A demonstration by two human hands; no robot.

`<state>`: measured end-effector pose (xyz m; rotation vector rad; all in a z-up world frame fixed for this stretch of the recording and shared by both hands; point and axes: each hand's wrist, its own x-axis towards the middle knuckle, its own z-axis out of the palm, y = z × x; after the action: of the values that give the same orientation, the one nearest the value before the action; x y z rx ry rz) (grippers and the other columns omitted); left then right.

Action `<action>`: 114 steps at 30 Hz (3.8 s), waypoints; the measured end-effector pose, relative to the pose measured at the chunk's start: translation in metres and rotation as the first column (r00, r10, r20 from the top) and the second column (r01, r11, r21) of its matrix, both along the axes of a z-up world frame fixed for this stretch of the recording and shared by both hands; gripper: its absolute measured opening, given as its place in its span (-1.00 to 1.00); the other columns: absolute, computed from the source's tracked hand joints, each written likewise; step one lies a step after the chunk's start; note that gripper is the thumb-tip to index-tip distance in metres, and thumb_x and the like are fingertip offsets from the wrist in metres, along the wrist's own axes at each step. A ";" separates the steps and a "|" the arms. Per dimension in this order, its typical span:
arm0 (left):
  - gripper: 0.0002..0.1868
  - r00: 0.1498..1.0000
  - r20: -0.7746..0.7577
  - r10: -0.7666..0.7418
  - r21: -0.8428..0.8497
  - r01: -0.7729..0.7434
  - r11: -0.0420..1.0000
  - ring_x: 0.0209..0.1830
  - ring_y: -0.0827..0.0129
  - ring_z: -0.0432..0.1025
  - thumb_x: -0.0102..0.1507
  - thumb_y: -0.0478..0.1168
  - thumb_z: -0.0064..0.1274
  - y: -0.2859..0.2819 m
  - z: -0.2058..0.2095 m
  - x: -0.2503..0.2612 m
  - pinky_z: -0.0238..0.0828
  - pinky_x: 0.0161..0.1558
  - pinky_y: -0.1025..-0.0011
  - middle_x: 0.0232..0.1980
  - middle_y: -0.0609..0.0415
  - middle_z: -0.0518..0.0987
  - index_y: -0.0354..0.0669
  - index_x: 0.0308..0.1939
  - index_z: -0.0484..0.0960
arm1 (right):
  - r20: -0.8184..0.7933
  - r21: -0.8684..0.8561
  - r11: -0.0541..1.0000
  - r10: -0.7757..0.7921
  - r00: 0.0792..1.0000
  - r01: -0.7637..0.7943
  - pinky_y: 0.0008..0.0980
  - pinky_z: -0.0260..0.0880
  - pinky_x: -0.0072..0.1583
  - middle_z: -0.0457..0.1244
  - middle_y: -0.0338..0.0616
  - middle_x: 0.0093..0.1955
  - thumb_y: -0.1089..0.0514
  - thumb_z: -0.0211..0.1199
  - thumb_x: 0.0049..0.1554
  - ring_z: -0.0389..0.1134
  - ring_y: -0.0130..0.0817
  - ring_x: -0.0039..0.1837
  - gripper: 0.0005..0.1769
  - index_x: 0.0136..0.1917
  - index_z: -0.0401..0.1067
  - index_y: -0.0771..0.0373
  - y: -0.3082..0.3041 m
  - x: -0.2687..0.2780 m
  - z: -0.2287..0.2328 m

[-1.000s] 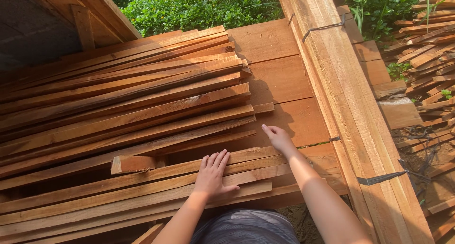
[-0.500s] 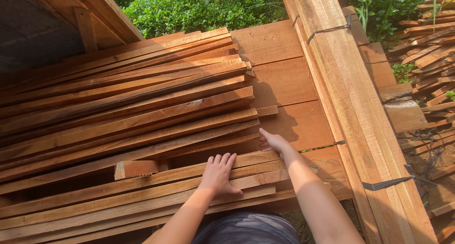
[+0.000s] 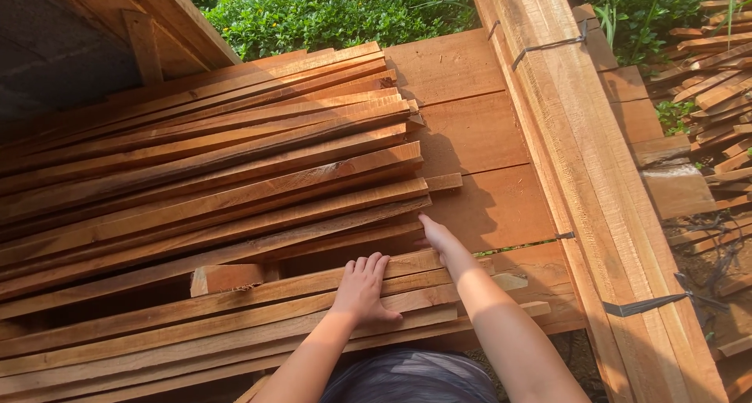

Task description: Organizing thin wooden planks into small stacks and securing them with plastic ties.

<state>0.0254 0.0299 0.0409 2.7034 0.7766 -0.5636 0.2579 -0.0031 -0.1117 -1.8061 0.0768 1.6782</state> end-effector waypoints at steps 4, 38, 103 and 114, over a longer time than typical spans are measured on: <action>0.37 1.000 -0.032 0.001 0.006 -0.001 1.000 0.29 0.25 0.25 -0.28 0.55 0.17 -0.002 -0.003 0.001 0.16 0.21 0.21 0.36 0.07 0.29 -0.04 0.47 0.16 | 0.085 -0.008 0.998 0.062 0.995 -0.061 0.10 0.25 0.36 0.25 0.17 0.44 -0.47 0.12 0.18 0.36 -0.03 0.37 0.01 0.60 0.14 0.28 0.001 -0.010 0.008; 0.35 0.988 -0.152 -0.003 0.003 0.004 1.000 0.36 0.21 0.23 -0.24 0.54 0.18 -0.004 0.000 0.007 0.18 0.23 0.19 0.41 0.08 0.26 -0.02 0.48 0.12 | 0.045 0.045 0.990 0.130 0.991 -0.132 -0.11 0.38 0.34 0.26 0.32 0.39 -0.68 -0.13 0.19 0.29 0.07 0.42 0.16 0.38 0.38 0.49 -0.046 0.027 0.063; 0.40 0.985 -0.171 0.008 -0.059 -0.019 0.998 0.47 0.18 0.12 -0.19 0.57 0.16 0.000 -0.007 0.006 0.08 0.33 0.12 0.48 0.04 0.19 -0.02 0.54 0.00 | 0.016 0.055 0.986 -0.160 0.987 0.158 0.05 0.31 0.37 0.30 0.08 0.39 -0.21 0.13 0.18 0.31 -0.03 0.41 -0.33 0.36 0.48 0.29 -0.104 -0.030 -0.020; 0.39 0.988 -0.156 0.010 -0.061 -0.019 0.998 0.47 0.19 0.10 -0.20 0.54 0.15 -0.002 -0.010 0.003 0.05 0.35 0.13 0.48 0.06 0.17 0.00 0.55 -0.02 | 0.072 0.160 0.983 -0.101 0.992 0.089 0.06 -0.07 0.56 -0.03 0.23 0.64 -0.33 -0.08 0.29 -0.10 0.16 0.65 -0.11 0.59 0.13 0.41 -0.081 -0.026 0.053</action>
<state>0.0287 0.0278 0.0307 2.6188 0.8024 -0.7894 0.2322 -0.0837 -0.0585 -1.7223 -0.0031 1.5017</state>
